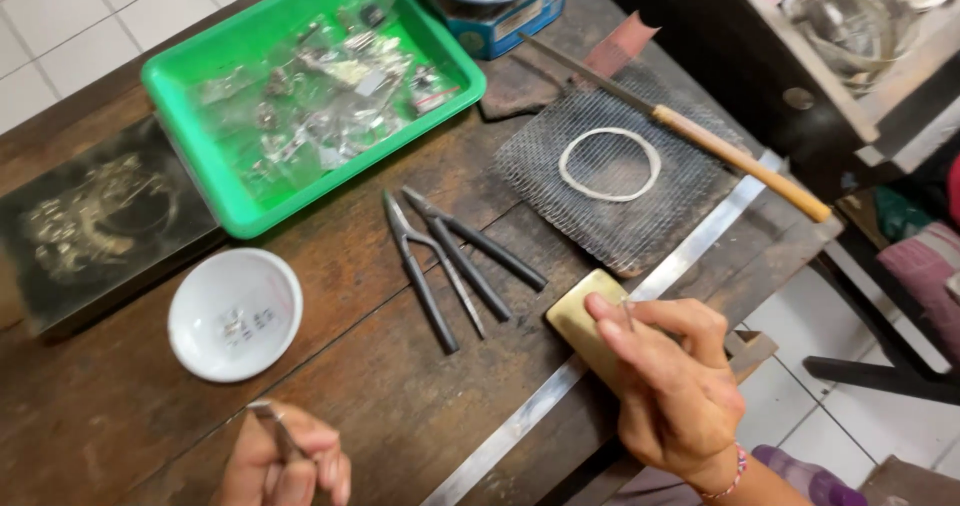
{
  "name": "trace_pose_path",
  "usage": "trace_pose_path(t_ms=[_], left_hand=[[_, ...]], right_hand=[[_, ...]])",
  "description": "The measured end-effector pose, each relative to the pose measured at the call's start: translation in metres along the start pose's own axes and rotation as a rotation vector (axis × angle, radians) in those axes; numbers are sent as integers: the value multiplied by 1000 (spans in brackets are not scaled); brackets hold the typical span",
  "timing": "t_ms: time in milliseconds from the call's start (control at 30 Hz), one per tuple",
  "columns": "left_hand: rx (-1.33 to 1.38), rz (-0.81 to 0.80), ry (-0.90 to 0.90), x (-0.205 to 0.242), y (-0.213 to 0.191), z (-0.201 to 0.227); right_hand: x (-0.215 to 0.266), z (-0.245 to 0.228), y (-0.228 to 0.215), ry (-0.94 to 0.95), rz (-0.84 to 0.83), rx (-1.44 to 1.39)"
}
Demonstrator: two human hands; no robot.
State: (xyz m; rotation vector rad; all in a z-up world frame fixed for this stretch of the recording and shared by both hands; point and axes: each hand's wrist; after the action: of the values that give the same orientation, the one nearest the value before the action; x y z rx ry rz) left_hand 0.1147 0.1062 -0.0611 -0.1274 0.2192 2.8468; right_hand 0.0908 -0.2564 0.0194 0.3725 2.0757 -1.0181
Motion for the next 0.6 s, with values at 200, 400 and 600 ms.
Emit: trace_pose_path(t_ms=[200,400,600], left_hand=[[-330,106,-29,-34,62,110],[-300,-47,-11,-34,103,100],[-302,-98,49,-23,102,80]], right_hand=[[22,10,-5,-38,0,-103],[81,30,-18,-16,-73,-232],[41,-22,-17,12,-232,-243]])
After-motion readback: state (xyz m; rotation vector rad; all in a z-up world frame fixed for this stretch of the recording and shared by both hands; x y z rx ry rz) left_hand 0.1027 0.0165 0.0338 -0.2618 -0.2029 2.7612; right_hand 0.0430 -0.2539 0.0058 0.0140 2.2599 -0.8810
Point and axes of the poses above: each hand's wrist, its own x-axis away from the middle knuckle, its own y-axis out of the palm, z = x × y, and after that the axes turned 7 degrees about -y, right-handed
